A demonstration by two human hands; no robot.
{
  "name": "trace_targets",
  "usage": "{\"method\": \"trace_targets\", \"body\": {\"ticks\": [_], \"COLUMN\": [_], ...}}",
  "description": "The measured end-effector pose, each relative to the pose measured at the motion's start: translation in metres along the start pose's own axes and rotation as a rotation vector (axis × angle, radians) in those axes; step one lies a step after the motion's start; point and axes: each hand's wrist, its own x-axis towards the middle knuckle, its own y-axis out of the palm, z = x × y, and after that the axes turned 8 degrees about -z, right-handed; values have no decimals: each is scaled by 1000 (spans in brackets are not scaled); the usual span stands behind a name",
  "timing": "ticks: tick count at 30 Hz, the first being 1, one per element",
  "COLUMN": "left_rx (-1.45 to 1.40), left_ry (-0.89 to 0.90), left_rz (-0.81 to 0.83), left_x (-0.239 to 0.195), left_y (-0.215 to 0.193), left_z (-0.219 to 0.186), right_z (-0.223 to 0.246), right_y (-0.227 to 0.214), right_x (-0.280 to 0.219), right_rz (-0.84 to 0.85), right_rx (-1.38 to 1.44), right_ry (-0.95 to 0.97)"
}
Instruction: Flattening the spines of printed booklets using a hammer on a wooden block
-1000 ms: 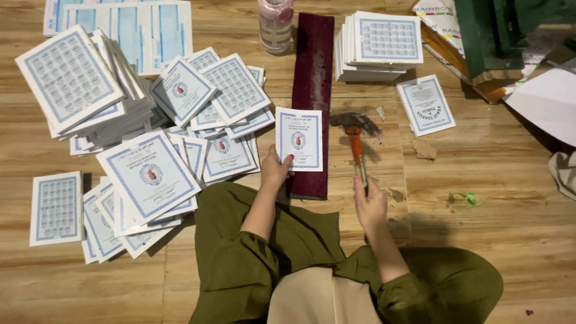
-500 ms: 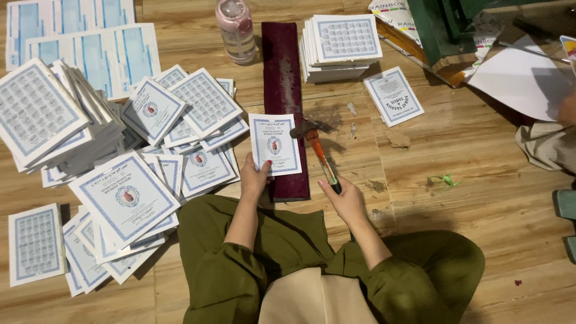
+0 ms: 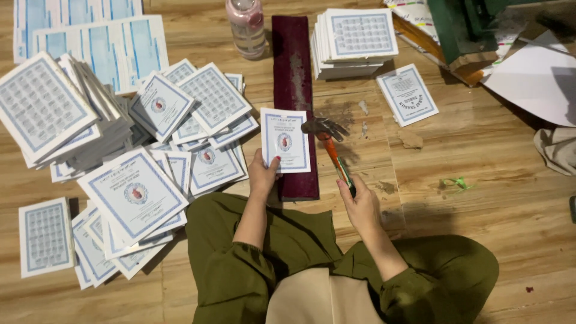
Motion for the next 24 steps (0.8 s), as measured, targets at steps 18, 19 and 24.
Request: {"method": "trace_targets", "body": {"ticks": [18, 19, 24], "left_rx": [24, 25, 63], "left_ry": [-59, -56, -59], "left_rz": [-19, -18, -16], "left_x": [5, 5, 9], "left_y": [3, 3, 8], "left_z": [14, 15, 22], "right_z": [-31, -29, 0], "right_y": [42, 41, 17], "right_x": [8, 9, 23], "right_rz": [194, 191, 264], "right_rx": [-335, -334, -357], "right_ry": [54, 54, 21]}}
